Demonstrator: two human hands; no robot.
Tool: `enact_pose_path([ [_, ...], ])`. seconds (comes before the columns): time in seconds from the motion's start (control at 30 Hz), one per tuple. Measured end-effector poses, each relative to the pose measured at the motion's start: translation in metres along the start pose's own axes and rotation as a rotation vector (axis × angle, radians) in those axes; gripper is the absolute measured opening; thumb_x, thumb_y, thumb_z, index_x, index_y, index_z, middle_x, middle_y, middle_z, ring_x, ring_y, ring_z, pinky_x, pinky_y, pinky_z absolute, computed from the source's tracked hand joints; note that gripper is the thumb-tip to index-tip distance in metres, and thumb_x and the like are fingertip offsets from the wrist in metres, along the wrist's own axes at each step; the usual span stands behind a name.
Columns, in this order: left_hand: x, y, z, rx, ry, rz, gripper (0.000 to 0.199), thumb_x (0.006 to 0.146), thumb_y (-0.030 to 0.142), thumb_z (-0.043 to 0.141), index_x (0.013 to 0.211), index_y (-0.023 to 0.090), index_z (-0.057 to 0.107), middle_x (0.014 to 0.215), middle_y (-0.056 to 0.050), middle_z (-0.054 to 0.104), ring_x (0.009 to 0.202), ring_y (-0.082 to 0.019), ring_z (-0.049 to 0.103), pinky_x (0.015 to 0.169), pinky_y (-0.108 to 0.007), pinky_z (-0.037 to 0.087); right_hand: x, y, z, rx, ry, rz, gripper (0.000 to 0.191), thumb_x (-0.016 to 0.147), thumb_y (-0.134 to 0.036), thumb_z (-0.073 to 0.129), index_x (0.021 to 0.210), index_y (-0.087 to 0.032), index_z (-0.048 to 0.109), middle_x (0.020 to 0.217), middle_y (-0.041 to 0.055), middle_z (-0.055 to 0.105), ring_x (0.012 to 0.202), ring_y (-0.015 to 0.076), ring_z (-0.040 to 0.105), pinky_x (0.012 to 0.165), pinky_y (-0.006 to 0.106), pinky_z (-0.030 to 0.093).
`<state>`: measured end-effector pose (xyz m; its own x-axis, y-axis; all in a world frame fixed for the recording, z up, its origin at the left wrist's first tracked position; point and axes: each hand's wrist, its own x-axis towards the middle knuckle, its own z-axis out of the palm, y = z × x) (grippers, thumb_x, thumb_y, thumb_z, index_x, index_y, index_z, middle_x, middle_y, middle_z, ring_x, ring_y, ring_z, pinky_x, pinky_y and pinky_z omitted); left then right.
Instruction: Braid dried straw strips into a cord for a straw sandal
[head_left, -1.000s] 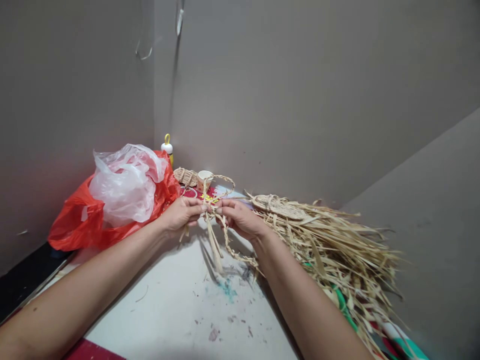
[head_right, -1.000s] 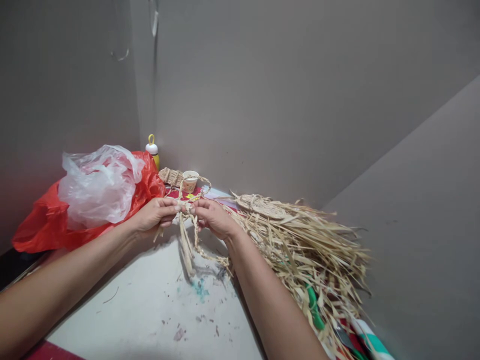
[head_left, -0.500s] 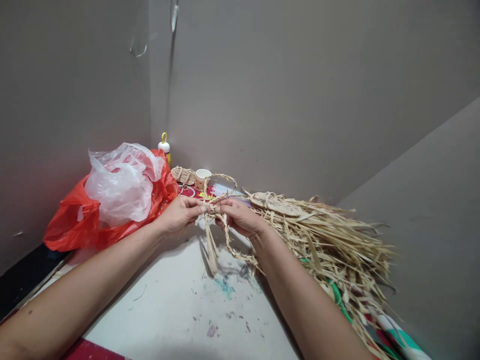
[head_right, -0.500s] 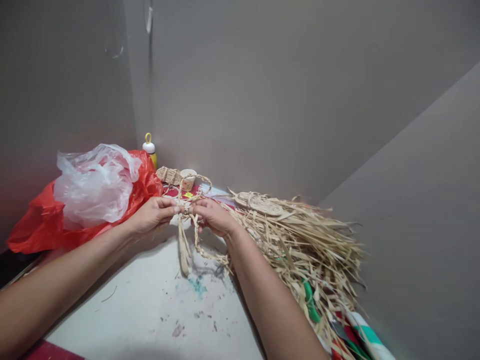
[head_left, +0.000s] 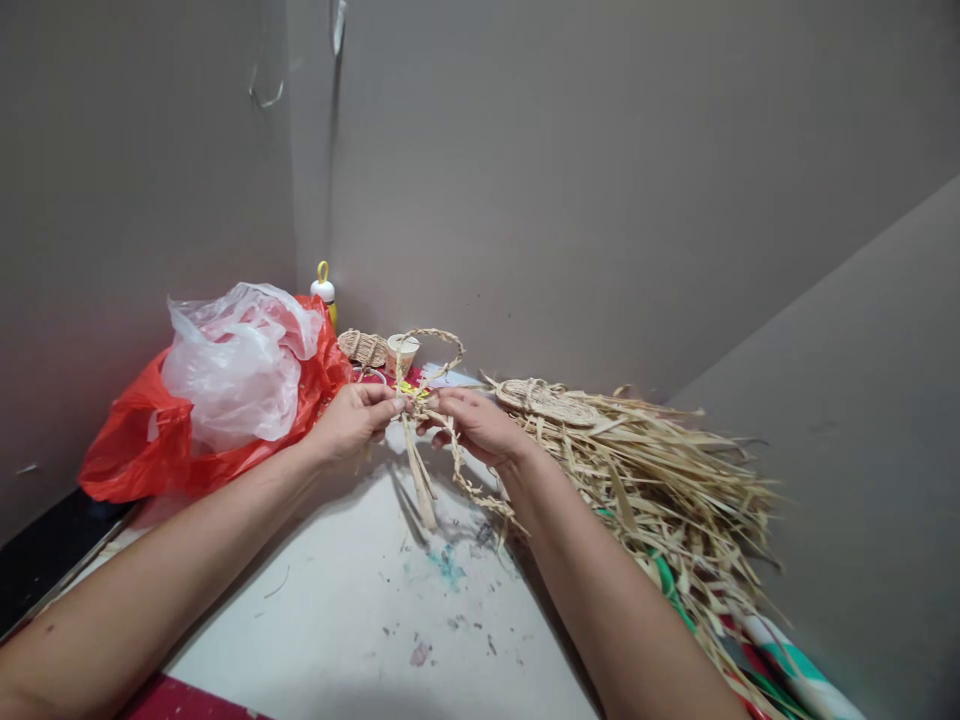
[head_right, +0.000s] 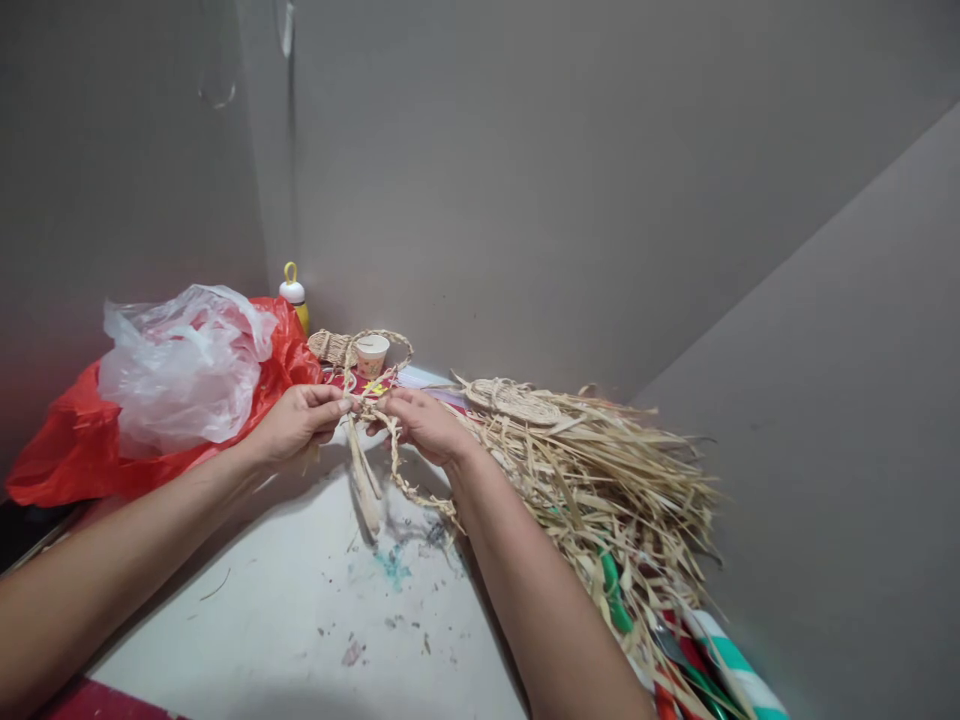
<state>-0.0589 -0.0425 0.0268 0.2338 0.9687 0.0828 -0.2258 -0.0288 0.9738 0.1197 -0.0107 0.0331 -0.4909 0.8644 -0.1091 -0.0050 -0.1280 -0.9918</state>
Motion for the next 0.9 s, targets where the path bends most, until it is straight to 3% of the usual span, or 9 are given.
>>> enact_pose_path([
  [0.17,0.003,0.003,-0.006,-0.038,-0.029,-0.026,0.031,0.06,0.038,0.076,0.067,0.012,0.061,0.043,0.009,0.033,0.038,-0.001,0.023,0.04,-0.019,0.016,0.002,0.003,-0.003,0.099,-0.041,-0.033,0.026,0.067,-0.036,0.071,0.074,-0.016,0.056,0.061,-0.0015,0.057,0.054,0.0109,0.057,0.045,0.021,0.044],
  [0.3,0.005,-0.002,-0.009,0.029,0.037,0.043,0.03,0.062,0.039,0.073,0.063,0.013,0.059,0.045,0.008,0.037,0.039,-0.002,0.027,0.041,-0.02,0.018,-0.004,-0.002,-0.004,-0.025,-0.065,0.034,0.033,0.072,-0.041,0.067,0.094,-0.02,0.055,0.068,0.0014,0.062,0.056,0.0138,0.061,0.044,0.022,0.046],
  [0.4,0.004,-0.004,-0.009,0.134,0.063,0.081,0.029,0.065,0.04,0.07,0.063,0.013,0.058,0.047,0.007,0.041,0.041,-0.003,0.03,0.042,-0.021,0.019,-0.009,-0.008,-0.004,-0.138,-0.075,0.054,0.036,0.068,-0.031,0.071,0.096,-0.021,0.053,0.063,-0.0004,0.063,0.05,0.0123,0.058,0.046,0.025,0.047],
  [0.57,0.002,-0.003,-0.008,0.236,0.055,0.084,0.027,0.068,0.038,0.067,0.064,0.012,0.06,0.049,0.006,0.044,0.042,-0.003,0.032,0.042,-0.021,0.02,-0.018,-0.023,-0.011,-0.131,0.055,-0.137,0.03,0.066,-0.017,0.066,0.092,-0.021,0.053,0.054,-0.0044,0.057,0.042,0.0074,0.046,0.04,0.019,0.035],
  [0.7,0.002,-0.001,-0.006,0.112,-0.002,0.036,0.028,0.065,0.038,0.069,0.065,0.012,0.058,0.048,0.007,0.039,0.04,-0.003,0.03,0.042,-0.02,0.02,-0.024,-0.032,-0.021,-0.054,0.105,-0.197,0.027,0.067,-0.017,0.061,0.091,-0.022,0.052,0.046,-0.0086,0.044,0.04,0.0063,0.037,0.039,0.018,0.027],
  [0.8,0.002,-0.002,-0.007,0.032,0.018,0.012,0.029,0.063,0.037,0.071,0.063,0.013,0.056,0.045,0.009,0.035,0.039,-0.002,0.027,0.041,-0.02,0.02,-0.024,-0.03,-0.022,-0.272,0.073,-0.196,0.018,0.07,-0.02,0.059,0.088,-0.02,0.055,0.05,-0.0062,0.048,0.044,0.0074,0.04,0.042,0.02,0.031],
  [0.9,0.001,-0.004,-0.006,0.107,0.022,0.046,0.028,0.066,0.037,0.069,0.063,0.013,0.055,0.046,0.007,0.039,0.04,-0.003,0.031,0.042,-0.02,0.02,-0.02,-0.024,-0.017,-0.541,-0.012,-0.183,0.014,0.073,-0.025,0.061,0.085,-0.018,0.06,0.063,-0.0014,0.055,0.055,0.0093,0.047,0.051,0.023,0.037],
])
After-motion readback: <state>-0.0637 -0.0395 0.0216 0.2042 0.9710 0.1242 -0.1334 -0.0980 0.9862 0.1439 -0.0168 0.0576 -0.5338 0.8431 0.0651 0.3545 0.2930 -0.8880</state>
